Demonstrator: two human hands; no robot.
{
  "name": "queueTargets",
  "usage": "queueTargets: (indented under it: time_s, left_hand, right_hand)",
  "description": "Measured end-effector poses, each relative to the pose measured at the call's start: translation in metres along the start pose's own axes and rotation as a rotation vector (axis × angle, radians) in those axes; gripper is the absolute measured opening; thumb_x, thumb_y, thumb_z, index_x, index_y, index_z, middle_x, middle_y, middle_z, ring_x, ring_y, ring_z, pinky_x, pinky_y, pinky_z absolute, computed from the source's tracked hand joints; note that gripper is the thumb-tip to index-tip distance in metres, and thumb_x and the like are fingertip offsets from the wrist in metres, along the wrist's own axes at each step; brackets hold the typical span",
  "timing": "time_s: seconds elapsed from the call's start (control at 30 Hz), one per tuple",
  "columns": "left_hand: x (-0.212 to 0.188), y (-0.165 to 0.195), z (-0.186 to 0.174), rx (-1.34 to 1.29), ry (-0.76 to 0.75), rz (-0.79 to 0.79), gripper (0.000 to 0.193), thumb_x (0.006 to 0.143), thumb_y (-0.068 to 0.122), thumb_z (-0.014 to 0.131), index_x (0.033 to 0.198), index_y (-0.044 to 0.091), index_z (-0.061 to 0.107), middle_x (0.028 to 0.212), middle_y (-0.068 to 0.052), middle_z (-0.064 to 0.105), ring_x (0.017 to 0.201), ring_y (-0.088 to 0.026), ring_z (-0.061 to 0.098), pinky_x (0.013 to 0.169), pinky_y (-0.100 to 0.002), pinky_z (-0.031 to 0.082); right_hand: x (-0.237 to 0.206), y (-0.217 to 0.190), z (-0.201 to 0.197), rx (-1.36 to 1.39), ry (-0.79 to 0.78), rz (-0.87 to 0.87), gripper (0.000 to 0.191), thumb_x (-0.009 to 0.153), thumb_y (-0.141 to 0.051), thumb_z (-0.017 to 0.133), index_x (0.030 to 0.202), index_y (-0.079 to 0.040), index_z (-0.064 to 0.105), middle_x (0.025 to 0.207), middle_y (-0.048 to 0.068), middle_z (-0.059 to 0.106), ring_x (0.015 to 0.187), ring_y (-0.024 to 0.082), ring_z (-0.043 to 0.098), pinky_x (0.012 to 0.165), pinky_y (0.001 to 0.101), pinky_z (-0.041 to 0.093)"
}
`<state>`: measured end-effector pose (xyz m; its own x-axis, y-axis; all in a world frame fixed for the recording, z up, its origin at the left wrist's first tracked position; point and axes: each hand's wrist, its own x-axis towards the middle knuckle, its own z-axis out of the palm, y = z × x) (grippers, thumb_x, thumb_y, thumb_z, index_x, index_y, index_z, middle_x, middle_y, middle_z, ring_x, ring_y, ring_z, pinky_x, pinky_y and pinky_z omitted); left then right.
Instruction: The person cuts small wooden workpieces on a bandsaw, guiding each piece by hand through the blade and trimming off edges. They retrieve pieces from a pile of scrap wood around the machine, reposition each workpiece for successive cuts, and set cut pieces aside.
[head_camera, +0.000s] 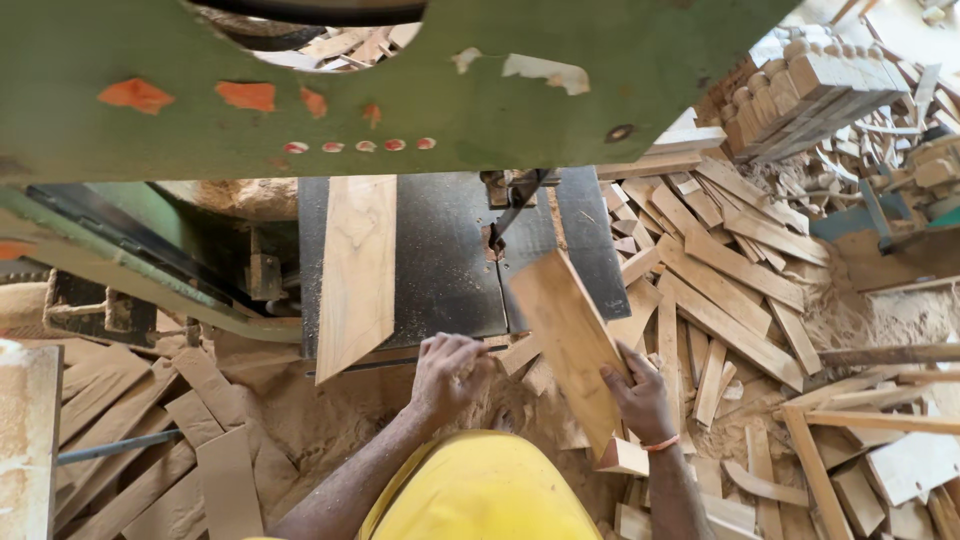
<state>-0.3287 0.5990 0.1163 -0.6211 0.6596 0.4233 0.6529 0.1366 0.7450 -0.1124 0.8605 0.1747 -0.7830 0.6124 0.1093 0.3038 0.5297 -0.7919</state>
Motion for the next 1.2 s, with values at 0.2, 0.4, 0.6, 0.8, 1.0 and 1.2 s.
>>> queueTargets:
  time_s: [0.2, 0.4, 0.6, 0.8, 1.0, 1.2]
  left_hand:
    - [0.046, -0.007, 0.007, 0.213, 0.174, -0.165, 0.044, 0.091, 0.033, 0.073, 0.124, 0.005, 0.069, 0.105, -0.007, 0.065, 0.099, -0.023, 0.056, 0.089, -0.043, 0.038]
    - [0.08, -0.012, 0.028, 0.303, 0.16, -0.299, 0.038, 0.087, 0.038, 0.08, 0.115, 0.013, 0.075, 0.1, -0.001, 0.066, 0.099, -0.022, 0.057, 0.093, -0.041, 0.038]
    - [0.087, -0.015, 0.044, 0.35, 0.192, -0.306, 0.036, 0.082, 0.035, 0.083, 0.111, 0.014, 0.079, 0.096, 0.001, 0.067, 0.098, -0.022, 0.059, 0.092, -0.042, 0.039]
    - [0.086, -0.024, 0.052, 0.362, 0.228, -0.268, 0.035, 0.086, 0.036, 0.08, 0.112, 0.013, 0.079, 0.098, 0.001, 0.068, 0.099, -0.021, 0.059, 0.093, -0.041, 0.039]
    - [0.097, -0.042, 0.055, 0.354, 0.218, -0.243, 0.031, 0.093, 0.035, 0.074, 0.115, 0.014, 0.079, 0.098, 0.001, 0.068, 0.098, -0.02, 0.06, 0.095, -0.039, 0.039]
    - [0.106, -0.048, 0.056, 0.382, 0.23, -0.238, 0.031, 0.094, 0.037, 0.074, 0.113, 0.014, 0.08, 0.097, 0.001, 0.069, 0.098, -0.019, 0.06, 0.095, -0.039, 0.038]
  right_hand:
    - [0.038, 0.071, 0.034, 0.526, -0.06, 0.392, 0.032, 0.09, -0.012, 0.076, 0.118, 0.002, 0.067, 0.096, 0.012, 0.075, 0.077, 0.012, 0.069, 0.066, 0.0257, 0.057]
    - [0.059, 0.098, 0.054, 0.397, 0.027, 0.198, 0.033, 0.09, -0.016, 0.082, 0.11, 0.004, 0.065, 0.1, 0.012, 0.072, 0.085, 0.013, 0.066, 0.073, 0.026, 0.055]
    - [0.031, 0.052, 0.036, -0.105, -0.112, 0.019, 0.095, 0.061, -0.039, 0.093, 0.141, -0.005, 0.052, 0.149, 0.027, 0.038, 0.135, 0.035, 0.038, 0.102, 0.0497, 0.041]
    - [0.021, 0.037, 0.038, -0.353, -0.096, -0.262, 0.105, 0.054, -0.033, 0.09, 0.147, -0.011, 0.049, 0.156, 0.029, 0.033, 0.147, 0.042, 0.029, 0.121, 0.0556, 0.027]
    - [0.049, 0.063, 0.042, -0.368, -0.071, -0.298, 0.098, 0.054, -0.03, 0.088, 0.144, -0.012, 0.054, 0.152, 0.027, 0.038, 0.142, 0.041, 0.034, 0.119, 0.0539, 0.032]
    - [0.057, 0.054, 0.042, -0.331, -0.059, -0.276, 0.092, 0.054, -0.026, 0.086, 0.141, -0.012, 0.059, 0.152, 0.023, 0.042, 0.142, 0.04, 0.036, 0.118, 0.0517, 0.035]
